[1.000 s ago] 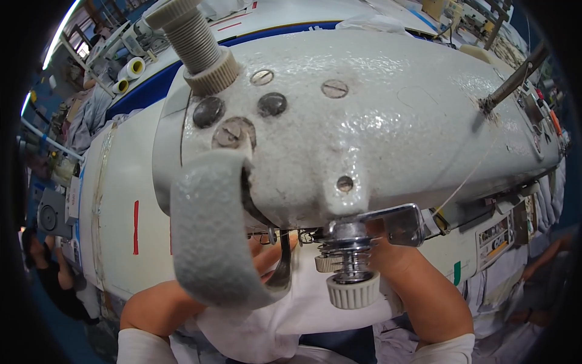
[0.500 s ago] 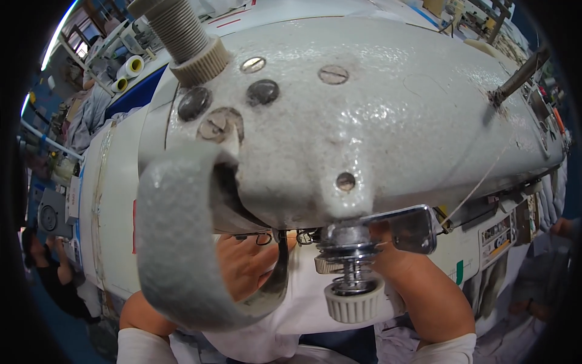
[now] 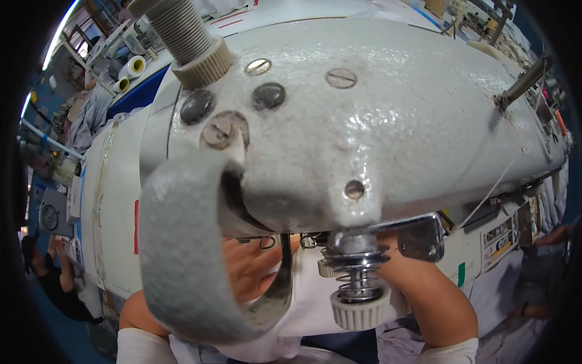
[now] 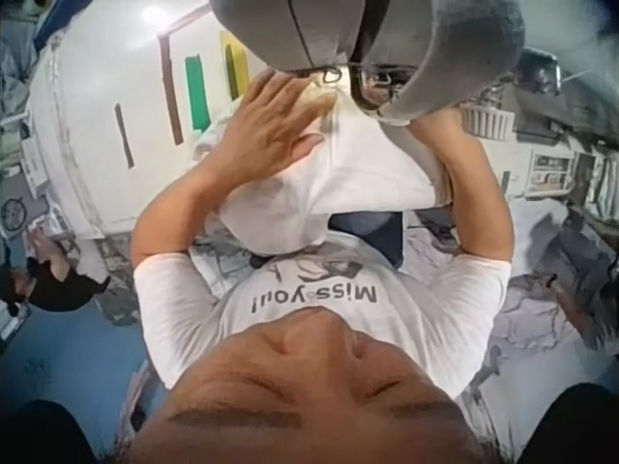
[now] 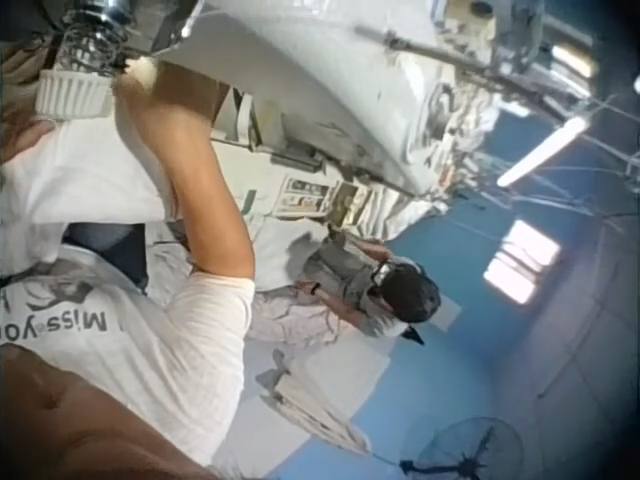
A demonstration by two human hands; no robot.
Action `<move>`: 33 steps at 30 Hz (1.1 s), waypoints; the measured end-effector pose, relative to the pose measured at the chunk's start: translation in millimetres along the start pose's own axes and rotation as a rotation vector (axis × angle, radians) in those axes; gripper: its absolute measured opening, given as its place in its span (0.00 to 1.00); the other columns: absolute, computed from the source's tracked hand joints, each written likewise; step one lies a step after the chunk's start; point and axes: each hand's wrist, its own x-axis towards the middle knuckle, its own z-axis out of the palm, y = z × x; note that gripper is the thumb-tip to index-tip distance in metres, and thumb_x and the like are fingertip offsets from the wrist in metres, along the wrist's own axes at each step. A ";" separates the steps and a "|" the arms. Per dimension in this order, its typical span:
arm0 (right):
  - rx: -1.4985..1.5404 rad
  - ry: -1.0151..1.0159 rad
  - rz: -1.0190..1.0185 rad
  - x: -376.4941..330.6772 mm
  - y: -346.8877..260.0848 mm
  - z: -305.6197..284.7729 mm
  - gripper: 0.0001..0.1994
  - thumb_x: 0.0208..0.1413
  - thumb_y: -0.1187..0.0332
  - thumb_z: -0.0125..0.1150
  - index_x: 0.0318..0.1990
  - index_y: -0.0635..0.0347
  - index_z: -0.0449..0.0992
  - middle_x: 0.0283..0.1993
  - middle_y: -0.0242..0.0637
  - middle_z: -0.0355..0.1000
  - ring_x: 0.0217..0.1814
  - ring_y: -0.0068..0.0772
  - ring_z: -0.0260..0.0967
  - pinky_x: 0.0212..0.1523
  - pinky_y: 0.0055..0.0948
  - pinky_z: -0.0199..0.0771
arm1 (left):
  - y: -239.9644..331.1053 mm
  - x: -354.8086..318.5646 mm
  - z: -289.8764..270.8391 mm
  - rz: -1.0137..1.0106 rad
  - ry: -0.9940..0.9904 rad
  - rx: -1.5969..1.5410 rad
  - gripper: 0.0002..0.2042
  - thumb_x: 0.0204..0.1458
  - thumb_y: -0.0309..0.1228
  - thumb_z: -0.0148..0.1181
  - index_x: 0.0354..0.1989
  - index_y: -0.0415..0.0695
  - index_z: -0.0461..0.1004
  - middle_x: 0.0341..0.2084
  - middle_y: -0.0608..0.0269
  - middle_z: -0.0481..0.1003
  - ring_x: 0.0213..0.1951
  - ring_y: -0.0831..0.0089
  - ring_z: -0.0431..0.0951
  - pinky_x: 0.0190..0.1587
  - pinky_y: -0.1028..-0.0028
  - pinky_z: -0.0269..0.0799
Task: Sewing the edges of large white fabric pieces using an industrial sewing machine.
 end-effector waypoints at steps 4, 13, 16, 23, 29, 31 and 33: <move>0.037 -0.036 0.023 -3.4 0.0 -3.5 0.26 0.47 0.69 0.68 0.54 0.66 0.69 0.52 0.48 0.70 0.54 0.37 0.67 0.54 0.33 0.65 | -9.1 7.5 3.4 -0.032 -0.035 -0.150 0.16 0.52 0.41 0.59 0.46 0.47 0.71 0.59 0.48 0.61 0.65 0.54 0.56 0.63 0.52 0.51; 0.420 0.099 0.267 13.5 8.1 -23.3 0.22 0.47 0.71 0.67 0.51 0.65 0.71 0.47 0.45 0.71 0.48 0.33 0.68 0.49 0.30 0.68 | -19.1 13.2 8.3 -0.107 -0.191 -0.209 0.19 0.49 0.38 0.61 0.49 0.45 0.73 0.57 0.47 0.63 0.63 0.50 0.59 0.64 0.52 0.52; 0.443 -0.046 0.288 30.6 6.3 -4.3 0.21 0.47 0.72 0.67 0.50 0.64 0.71 0.45 0.44 0.72 0.46 0.32 0.69 0.47 0.30 0.69 | -19.7 13.1 10.9 -0.104 -0.193 -0.185 0.20 0.49 0.37 0.62 0.51 0.44 0.73 0.57 0.47 0.64 0.62 0.50 0.60 0.64 0.53 0.52; 0.569 -0.118 0.434 27.6 0.2 -10.4 0.18 0.46 0.74 0.66 0.47 0.63 0.72 0.41 0.41 0.73 0.41 0.28 0.69 0.43 0.28 0.71 | -26.7 5.3 8.5 -0.080 -0.068 -0.251 0.22 0.47 0.35 0.63 0.52 0.43 0.71 0.58 0.47 0.62 0.61 0.47 0.60 0.64 0.55 0.53; 0.668 -0.210 0.624 23.1 -9.0 -30.9 0.16 0.46 0.76 0.66 0.45 0.62 0.73 0.38 0.38 0.74 0.37 0.25 0.70 0.40 0.26 0.72 | -16.6 -34.1 -17.0 -0.213 -0.072 -0.206 0.28 0.45 0.36 0.67 0.56 0.45 0.68 0.61 0.49 0.60 0.62 0.47 0.59 0.61 0.47 0.55; 0.541 -0.222 0.723 20.0 -10.6 -33.2 0.13 0.45 0.73 0.68 0.38 0.66 0.72 0.32 0.35 0.71 0.30 0.22 0.64 0.32 0.24 0.67 | -6.8 -49.5 -20.2 -0.224 -0.086 -0.067 0.30 0.44 0.37 0.68 0.58 0.46 0.67 0.61 0.48 0.59 0.62 0.48 0.59 0.60 0.43 0.53; 0.565 -0.155 0.678 17.7 -10.8 -32.7 0.13 0.45 0.73 0.67 0.37 0.66 0.72 0.31 0.35 0.71 0.30 0.22 0.64 0.33 0.24 0.67 | -0.4 -62.9 -20.6 -0.290 -0.074 -0.065 0.31 0.44 0.37 0.68 0.59 0.46 0.66 0.61 0.47 0.59 0.63 0.48 0.59 0.60 0.44 0.53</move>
